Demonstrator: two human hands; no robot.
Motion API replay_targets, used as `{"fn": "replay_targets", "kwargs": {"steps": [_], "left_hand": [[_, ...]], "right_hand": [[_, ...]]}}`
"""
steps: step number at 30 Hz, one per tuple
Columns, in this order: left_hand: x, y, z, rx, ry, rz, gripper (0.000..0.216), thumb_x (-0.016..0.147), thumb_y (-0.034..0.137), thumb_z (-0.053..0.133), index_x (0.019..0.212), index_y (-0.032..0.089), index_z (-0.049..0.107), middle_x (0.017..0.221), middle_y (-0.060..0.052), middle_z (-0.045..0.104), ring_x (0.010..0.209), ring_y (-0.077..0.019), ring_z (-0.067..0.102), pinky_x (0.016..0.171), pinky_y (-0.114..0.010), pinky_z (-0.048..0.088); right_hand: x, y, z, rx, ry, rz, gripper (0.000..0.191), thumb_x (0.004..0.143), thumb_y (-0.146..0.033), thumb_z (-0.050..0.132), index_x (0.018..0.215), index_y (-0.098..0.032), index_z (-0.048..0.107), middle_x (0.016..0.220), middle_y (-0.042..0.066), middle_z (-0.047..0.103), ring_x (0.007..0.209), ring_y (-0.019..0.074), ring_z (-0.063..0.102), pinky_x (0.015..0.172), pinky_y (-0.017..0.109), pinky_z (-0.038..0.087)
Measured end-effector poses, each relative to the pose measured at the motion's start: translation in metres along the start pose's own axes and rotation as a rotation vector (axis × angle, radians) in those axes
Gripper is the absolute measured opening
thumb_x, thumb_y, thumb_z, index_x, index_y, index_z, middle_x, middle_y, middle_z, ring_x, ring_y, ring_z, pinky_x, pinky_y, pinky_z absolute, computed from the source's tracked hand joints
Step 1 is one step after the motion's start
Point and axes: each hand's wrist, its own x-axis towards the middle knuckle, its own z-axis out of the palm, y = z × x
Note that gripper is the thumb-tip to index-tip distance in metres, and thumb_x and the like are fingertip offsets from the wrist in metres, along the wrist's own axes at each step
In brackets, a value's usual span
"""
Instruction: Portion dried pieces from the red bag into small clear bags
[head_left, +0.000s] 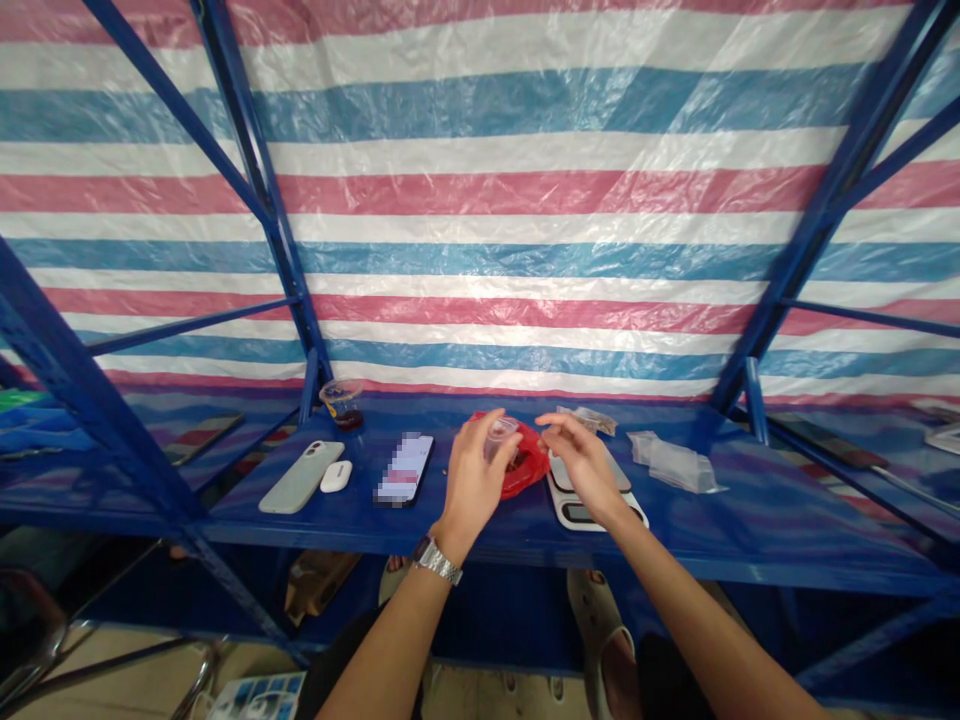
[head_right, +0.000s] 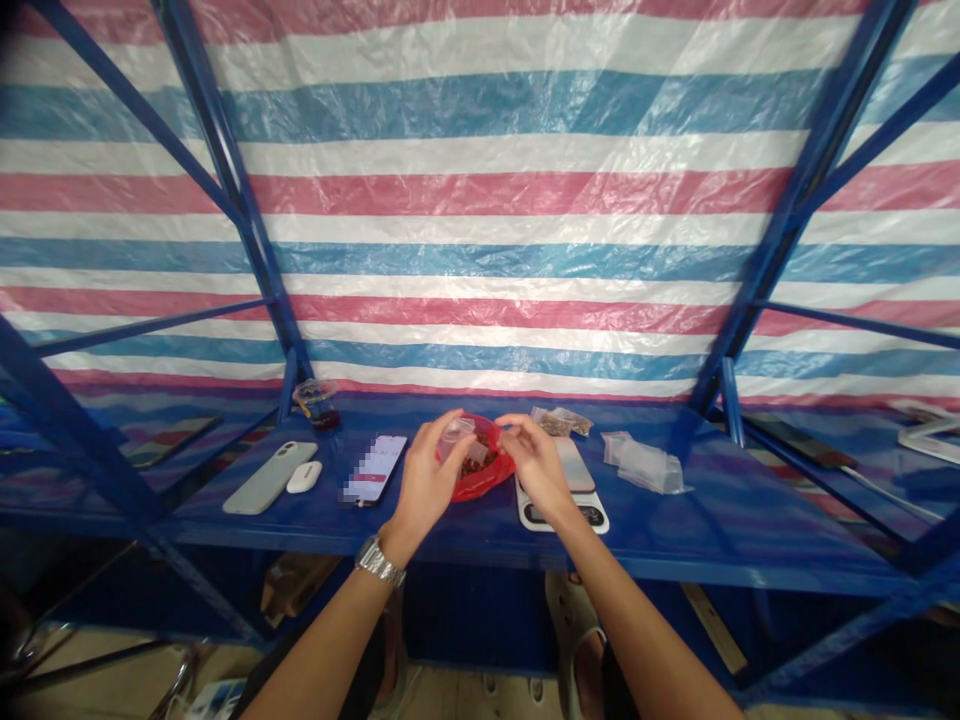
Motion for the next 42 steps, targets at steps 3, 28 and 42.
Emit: {"fn": "replay_targets", "kwargs": {"steps": [3, 28, 42], "left_hand": [[0.011, -0.008, -0.014, -0.155, 0.156, -0.232, 0.040, 0.096, 0.042, 0.063, 0.129, 0.019, 0.064, 0.116, -0.010, 0.073, 0.105, -0.0221, 0.068, 0.097, -0.036, 0.050], [-0.017, -0.047, -0.017, 0.169, -0.310, -0.644, 0.016, 0.081, 0.028, 0.072, 0.090, 0.017, 0.065, 0.088, -0.015, 0.076, 0.089, -0.0306, 0.075, 0.071, -0.031, 0.048], [-0.015, -0.034, -0.002, -0.310, -0.076, -0.872, 0.025, 0.079, 0.013, 0.063, 0.103, 0.021, 0.061, 0.087, -0.003, 0.072, 0.075, -0.0180, 0.069, 0.064, -0.027, 0.055]], "right_hand": [[0.002, 0.014, 0.007, -0.325, -0.039, -0.113, 0.018, 0.093, -0.028, 0.054, 0.098, -0.022, 0.070, 0.094, 0.004, 0.074, 0.087, 0.0221, 0.067, 0.083, 0.036, 0.049], [0.018, 0.010, 0.043, -1.108, -0.472, -0.095, 0.032, 0.080, -0.006, 0.062, 0.099, -0.024, 0.079, 0.112, 0.007, 0.073, 0.113, 0.0265, 0.054, 0.091, 0.040, 0.030], [0.014, 0.015, 0.034, -1.063, -0.504, -0.203, 0.045, 0.076, 0.003, 0.058, 0.107, -0.024, 0.078, 0.112, 0.007, 0.073, 0.110, 0.0257, 0.054, 0.091, 0.039, 0.031]]}}
